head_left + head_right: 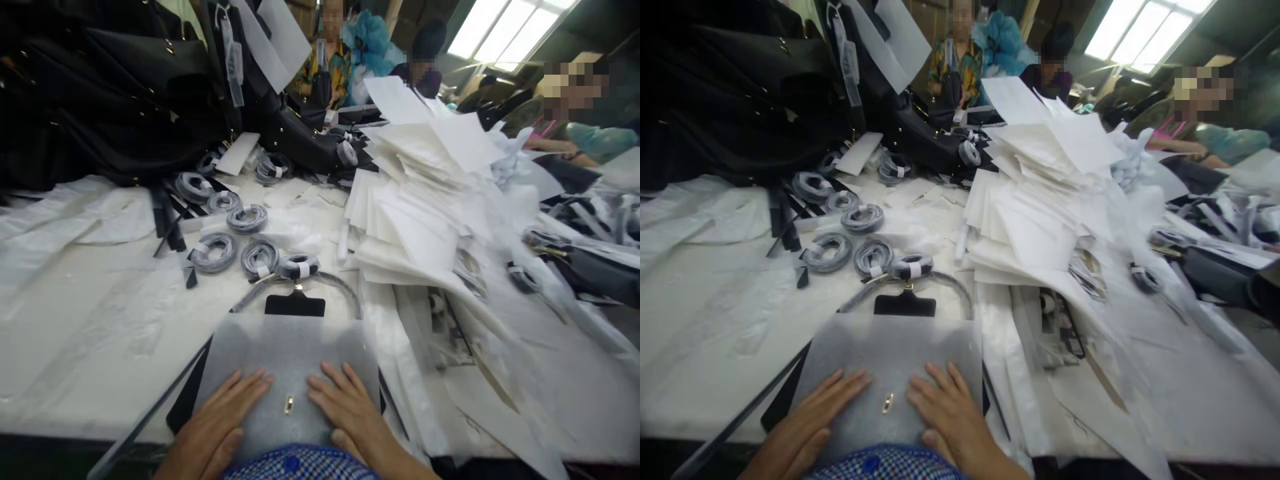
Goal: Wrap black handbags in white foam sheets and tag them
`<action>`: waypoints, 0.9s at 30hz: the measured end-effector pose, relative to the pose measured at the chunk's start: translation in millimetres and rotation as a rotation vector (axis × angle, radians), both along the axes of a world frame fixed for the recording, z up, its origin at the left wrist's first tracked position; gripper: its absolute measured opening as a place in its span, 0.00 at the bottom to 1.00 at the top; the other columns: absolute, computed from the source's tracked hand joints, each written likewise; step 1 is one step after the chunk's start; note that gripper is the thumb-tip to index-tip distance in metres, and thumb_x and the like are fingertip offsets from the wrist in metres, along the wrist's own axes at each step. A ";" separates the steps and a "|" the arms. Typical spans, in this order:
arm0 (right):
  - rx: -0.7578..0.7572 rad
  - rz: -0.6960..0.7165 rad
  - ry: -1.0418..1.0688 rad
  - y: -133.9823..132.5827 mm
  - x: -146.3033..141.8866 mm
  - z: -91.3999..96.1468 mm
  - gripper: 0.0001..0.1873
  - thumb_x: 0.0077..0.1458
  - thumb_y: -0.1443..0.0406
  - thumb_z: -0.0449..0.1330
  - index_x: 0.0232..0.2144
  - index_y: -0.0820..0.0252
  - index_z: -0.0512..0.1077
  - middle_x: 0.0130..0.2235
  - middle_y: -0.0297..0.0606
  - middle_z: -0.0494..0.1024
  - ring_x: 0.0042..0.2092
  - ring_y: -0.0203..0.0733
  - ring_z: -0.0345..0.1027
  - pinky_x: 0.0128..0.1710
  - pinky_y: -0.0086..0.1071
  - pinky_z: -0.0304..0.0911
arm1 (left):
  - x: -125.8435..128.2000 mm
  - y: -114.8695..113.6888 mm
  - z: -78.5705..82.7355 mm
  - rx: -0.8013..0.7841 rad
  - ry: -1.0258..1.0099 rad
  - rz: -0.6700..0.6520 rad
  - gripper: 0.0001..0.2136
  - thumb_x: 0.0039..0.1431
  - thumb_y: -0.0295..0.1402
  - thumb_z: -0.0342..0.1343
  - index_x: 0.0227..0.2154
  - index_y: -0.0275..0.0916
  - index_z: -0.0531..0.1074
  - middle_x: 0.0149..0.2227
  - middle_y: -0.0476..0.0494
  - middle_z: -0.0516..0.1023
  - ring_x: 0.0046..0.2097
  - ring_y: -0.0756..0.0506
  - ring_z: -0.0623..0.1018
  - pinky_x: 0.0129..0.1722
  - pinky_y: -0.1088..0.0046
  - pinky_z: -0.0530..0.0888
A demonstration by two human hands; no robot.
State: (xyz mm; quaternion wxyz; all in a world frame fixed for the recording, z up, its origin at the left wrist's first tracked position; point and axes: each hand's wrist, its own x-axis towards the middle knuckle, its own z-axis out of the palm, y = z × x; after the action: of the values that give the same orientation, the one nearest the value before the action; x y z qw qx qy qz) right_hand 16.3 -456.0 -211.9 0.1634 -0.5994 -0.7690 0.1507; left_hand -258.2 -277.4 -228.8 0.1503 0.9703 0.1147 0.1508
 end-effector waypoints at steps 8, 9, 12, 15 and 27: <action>0.084 -0.015 -0.023 37.5 30.8 33.0 0.25 0.68 0.66 0.52 0.65 0.56 0.60 0.57 0.39 0.75 0.61 0.43 0.67 0.57 0.40 0.69 | 21.5 42.6 22.4 0.058 -0.012 -0.135 0.24 0.68 0.35 0.48 0.66 0.48 0.58 0.57 0.54 0.75 0.53 0.50 0.79 0.49 0.82 0.76; 0.092 -0.030 -0.059 46.2 32.1 38.2 0.24 0.68 0.67 0.51 0.64 0.58 0.61 0.58 0.41 0.74 0.62 0.46 0.65 0.59 0.45 0.68 | 31.0 48.3 29.1 0.103 -0.020 -0.125 0.22 0.69 0.35 0.47 0.64 0.46 0.62 0.58 0.52 0.74 0.55 0.49 0.77 0.52 0.79 0.76; 0.072 -0.128 -0.136 68.2 32.1 41.3 0.23 0.68 0.66 0.51 0.62 0.64 0.64 0.61 0.47 0.71 0.64 0.53 0.62 0.60 0.53 0.65 | 58.2 58.8 42.7 0.224 -0.009 -0.017 0.19 0.69 0.35 0.46 0.59 0.40 0.68 0.59 0.45 0.74 0.60 0.42 0.72 0.62 0.61 0.68; 0.036 -0.192 -0.141 79.1 29.6 38.4 0.22 0.68 0.61 0.51 0.60 0.65 0.66 0.57 0.48 0.74 0.59 0.53 0.68 0.59 0.52 0.66 | 72.3 61.4 46.5 0.233 0.042 0.039 0.20 0.70 0.40 0.47 0.57 0.34 0.69 0.56 0.39 0.76 0.59 0.39 0.73 0.67 0.53 0.58; -0.054 -0.119 -0.093 93.6 39.5 58.1 0.16 0.68 0.66 0.48 0.54 0.61 0.67 0.31 0.39 0.76 0.30 0.43 0.69 0.28 0.35 0.64 | 71.3 67.2 54.6 0.088 -0.011 0.047 0.14 0.72 0.40 0.45 0.49 0.39 0.72 0.39 0.48 0.82 0.37 0.47 0.79 0.39 0.70 0.74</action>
State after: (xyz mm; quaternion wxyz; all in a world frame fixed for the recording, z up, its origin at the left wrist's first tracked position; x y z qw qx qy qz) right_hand 55.8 -362.4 -153.9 0.1199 -0.6545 -0.7345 0.1336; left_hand -186.9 -210.2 -174.2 0.1046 0.9722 0.1298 0.1645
